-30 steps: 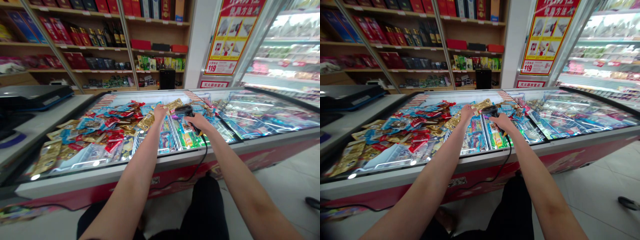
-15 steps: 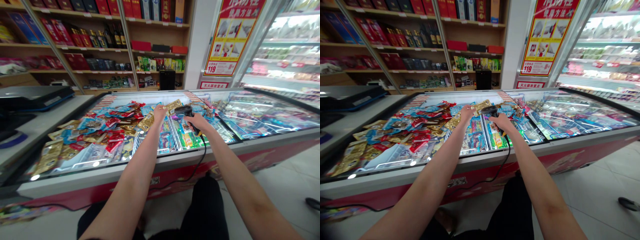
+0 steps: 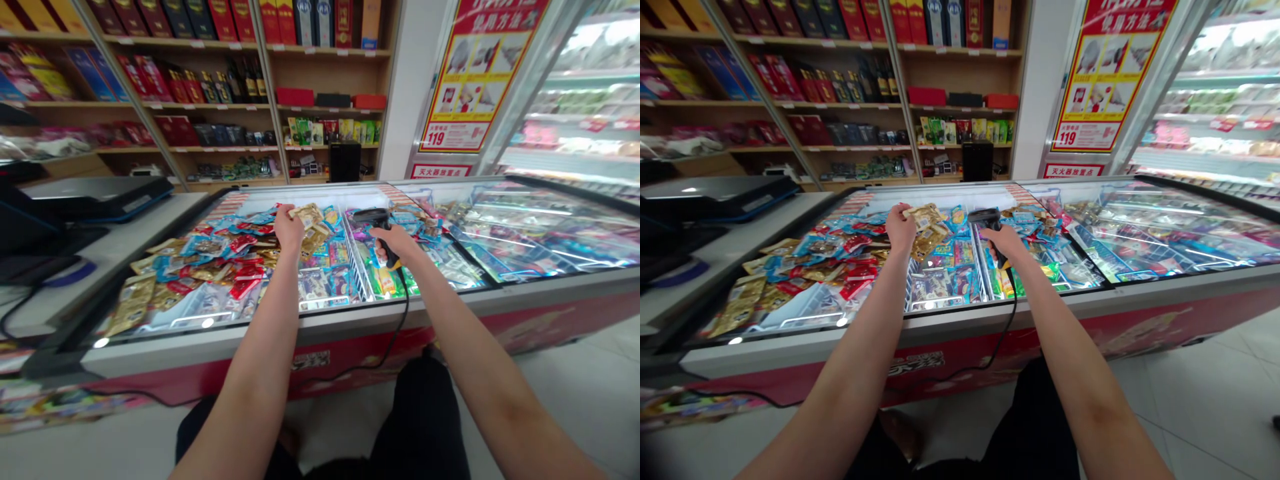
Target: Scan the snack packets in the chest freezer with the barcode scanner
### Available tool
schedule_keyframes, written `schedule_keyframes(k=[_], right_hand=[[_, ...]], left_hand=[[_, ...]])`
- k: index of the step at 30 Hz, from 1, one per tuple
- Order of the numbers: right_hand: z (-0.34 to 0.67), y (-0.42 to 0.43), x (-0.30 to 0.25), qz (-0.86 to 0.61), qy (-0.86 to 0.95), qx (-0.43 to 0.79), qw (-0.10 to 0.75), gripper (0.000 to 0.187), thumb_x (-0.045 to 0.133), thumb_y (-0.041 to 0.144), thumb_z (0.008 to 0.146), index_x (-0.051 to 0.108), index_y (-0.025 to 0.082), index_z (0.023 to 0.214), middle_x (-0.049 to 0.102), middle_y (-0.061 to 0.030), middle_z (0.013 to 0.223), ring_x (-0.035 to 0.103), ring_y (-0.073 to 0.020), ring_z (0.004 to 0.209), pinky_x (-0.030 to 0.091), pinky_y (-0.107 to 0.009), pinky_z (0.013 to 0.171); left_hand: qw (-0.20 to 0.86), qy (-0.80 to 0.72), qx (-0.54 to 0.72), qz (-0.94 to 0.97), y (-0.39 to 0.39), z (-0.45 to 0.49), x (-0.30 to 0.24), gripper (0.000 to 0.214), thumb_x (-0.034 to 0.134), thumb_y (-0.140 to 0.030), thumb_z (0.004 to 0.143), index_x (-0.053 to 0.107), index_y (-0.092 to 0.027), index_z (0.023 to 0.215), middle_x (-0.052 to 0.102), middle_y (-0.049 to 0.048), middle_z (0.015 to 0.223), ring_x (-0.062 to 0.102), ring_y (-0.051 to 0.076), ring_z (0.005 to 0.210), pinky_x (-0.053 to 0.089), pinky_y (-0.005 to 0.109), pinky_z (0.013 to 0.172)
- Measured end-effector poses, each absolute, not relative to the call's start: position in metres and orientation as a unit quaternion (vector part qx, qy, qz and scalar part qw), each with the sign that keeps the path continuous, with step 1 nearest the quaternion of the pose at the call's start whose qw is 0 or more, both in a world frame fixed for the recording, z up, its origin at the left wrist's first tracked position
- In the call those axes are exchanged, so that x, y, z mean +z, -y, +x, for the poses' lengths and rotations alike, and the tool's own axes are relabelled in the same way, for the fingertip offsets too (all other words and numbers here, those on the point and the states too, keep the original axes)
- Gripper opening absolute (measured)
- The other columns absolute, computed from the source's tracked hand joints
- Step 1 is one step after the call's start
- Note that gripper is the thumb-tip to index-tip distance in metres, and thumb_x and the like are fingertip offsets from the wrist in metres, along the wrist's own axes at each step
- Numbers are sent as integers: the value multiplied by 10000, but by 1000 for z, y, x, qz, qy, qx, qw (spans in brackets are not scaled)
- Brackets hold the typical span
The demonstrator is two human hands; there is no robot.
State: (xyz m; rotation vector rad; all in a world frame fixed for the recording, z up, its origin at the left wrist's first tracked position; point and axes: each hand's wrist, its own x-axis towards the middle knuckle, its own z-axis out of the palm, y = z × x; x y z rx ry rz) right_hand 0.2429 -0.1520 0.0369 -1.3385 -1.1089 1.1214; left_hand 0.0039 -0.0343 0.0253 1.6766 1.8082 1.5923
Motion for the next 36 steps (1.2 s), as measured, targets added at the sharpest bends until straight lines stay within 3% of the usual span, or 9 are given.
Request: schedule_keyframes(k=[6, 16, 24, 32, 36], right_hand=[[235, 153, 41, -565, 435, 475, 516, 235, 624, 210, 857, 488, 183, 666, 512, 22, 498, 434, -94, 339, 357, -219, 287], [247, 152, 38, -547, 409, 496, 536, 248, 679, 235, 827, 506, 179, 658, 508, 15, 496, 449, -97, 345, 370, -221, 313], [267, 155, 43, -548, 375, 481, 573, 239, 638, 211, 874, 506, 176, 678, 519, 22, 485, 436, -89, 353, 376, -211, 294], [287, 160, 34, -548, 345, 459, 608, 185, 660, 203, 857, 511, 181, 749, 520, 41, 474, 446, -96, 337, 382, -212, 289], [296, 162, 29, -545, 340, 456, 616, 192, 675, 221, 848, 511, 182, 756, 518, 44, 486, 452, -92, 340, 378, -208, 295]], left_hand=[[-21, -738, 310, 599, 65, 3, 24, 276, 622, -276, 803, 690, -181, 1052, 597, 190, 1269, 489, 381, 1230, 388, 513, 1005], [-110, -721, 274, 627, 73, 20, 24, 378, 568, -302, 834, 659, -152, 1170, 593, 180, 1274, 471, 350, 1234, 359, 479, 1019], [-17, -640, 250, 726, 67, 82, 32, 375, 543, -326, 864, 659, -206, 1199, 609, 150, 1280, 547, 326, 1202, 407, 456, 1016], [67, -565, 221, 792, 44, 149, 27, 376, 448, -344, 925, 699, -181, 1154, 681, 132, 1183, 628, 256, 1123, 477, 348, 954], [56, -530, 257, 806, 24, 171, 18, 496, 465, -390, 937, 557, -201, 1387, 506, 150, 1462, 451, 310, 1361, 395, 424, 1083]])
